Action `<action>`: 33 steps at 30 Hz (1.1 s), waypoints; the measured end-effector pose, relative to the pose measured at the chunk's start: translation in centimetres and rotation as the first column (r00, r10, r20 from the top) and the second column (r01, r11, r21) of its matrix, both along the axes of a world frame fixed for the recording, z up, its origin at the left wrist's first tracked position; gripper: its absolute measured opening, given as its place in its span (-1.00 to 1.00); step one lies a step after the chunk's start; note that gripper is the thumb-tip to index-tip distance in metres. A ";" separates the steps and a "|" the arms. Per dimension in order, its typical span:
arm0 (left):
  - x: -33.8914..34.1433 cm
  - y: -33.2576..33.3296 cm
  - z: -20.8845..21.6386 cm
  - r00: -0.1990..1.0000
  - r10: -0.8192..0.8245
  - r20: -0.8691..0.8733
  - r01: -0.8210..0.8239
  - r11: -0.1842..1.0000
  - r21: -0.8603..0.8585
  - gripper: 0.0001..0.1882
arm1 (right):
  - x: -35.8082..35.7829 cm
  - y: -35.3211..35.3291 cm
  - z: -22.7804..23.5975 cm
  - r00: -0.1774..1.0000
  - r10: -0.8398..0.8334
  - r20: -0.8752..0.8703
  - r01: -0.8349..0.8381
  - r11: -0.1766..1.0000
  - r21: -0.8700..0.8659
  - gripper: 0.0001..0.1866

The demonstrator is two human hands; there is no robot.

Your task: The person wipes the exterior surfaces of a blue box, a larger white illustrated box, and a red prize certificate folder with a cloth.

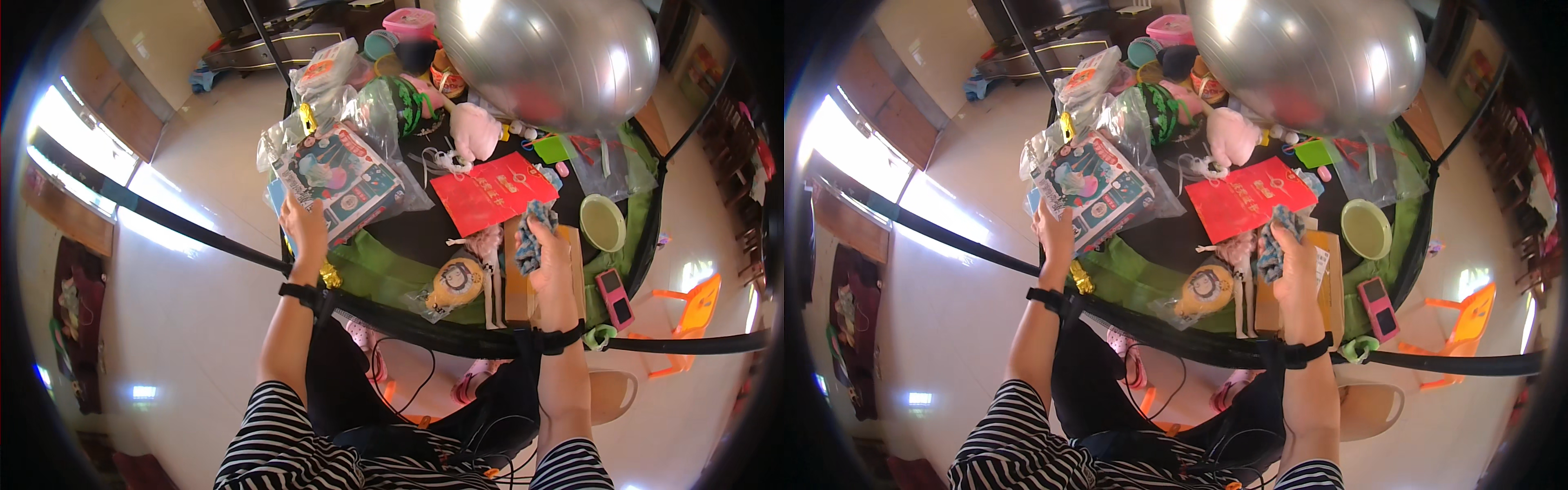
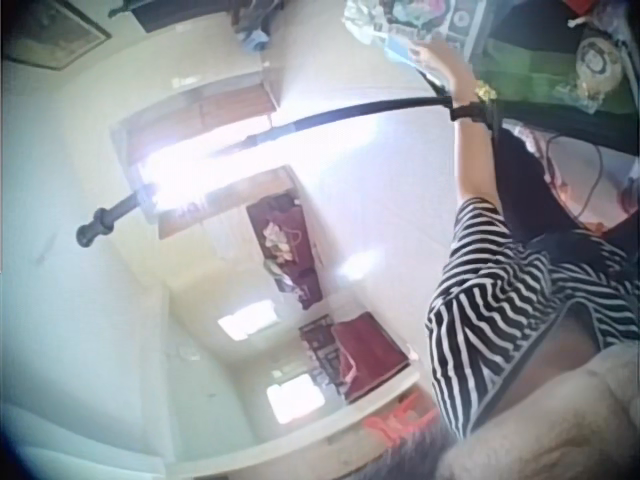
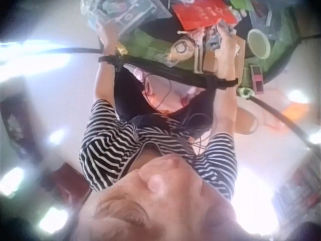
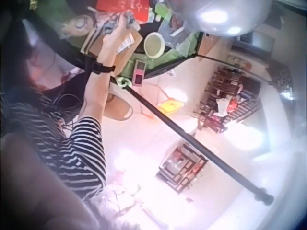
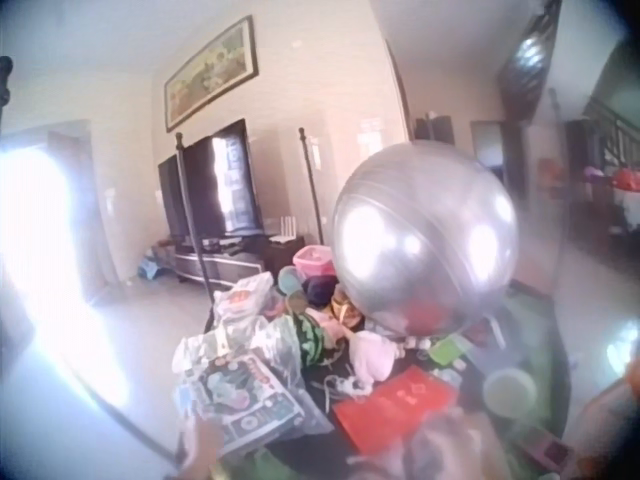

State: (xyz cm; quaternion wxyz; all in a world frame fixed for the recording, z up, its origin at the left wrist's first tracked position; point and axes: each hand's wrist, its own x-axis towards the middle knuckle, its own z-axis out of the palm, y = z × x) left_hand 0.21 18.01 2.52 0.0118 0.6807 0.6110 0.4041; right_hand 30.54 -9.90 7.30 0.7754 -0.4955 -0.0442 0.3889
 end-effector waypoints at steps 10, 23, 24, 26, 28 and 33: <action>16.5 -9.1 -5.8 0.616 -0.205 0.760 0.783 0.261 -0.564 -0.72 | 0.5 -0.5 2.0 0.997 -0.081 -0.002 0.081 0.997 0.019 -0.77; 18.1 -9.8 -2.7 0.265 0.101 0.959 0.964 -0.061 -0.260 -0.57 | 0.9 -1.4 1.1 0.995 0.043 0.093 -0.030 0.990 -0.138 -0.76; 17.5 -10.2 -2.4 0.109 0.096 0.989 0.986 -0.134 -0.096 -0.58 | 0.6 -1.3 0.4 0.994 0.059 0.096 -0.048 0.992 -0.113 -0.72; 15.9 -12.3 0.7 0.183 0.091 0.979 0.975 -0.144 -0.169 -0.60 | -0.8 -0.8 -0.3 0.998 0.053 0.039 -0.048 0.994 -0.102 -0.69; 14.8 -14.1 1.1 0.203 0.113 0.973 0.975 -0.111 -0.191 -0.60 | -1.9 -0.5 -0.2 0.989 0.115 -0.092 -0.125 0.986 -0.114 -0.63; 12.4 -16.5 2.5 0.282 -0.026 0.959 0.958 -0.041 -0.283 -0.56 | -4.0 -0.1 -3.2 0.993 0.049 0.112 -0.038 0.994 -0.100 -0.65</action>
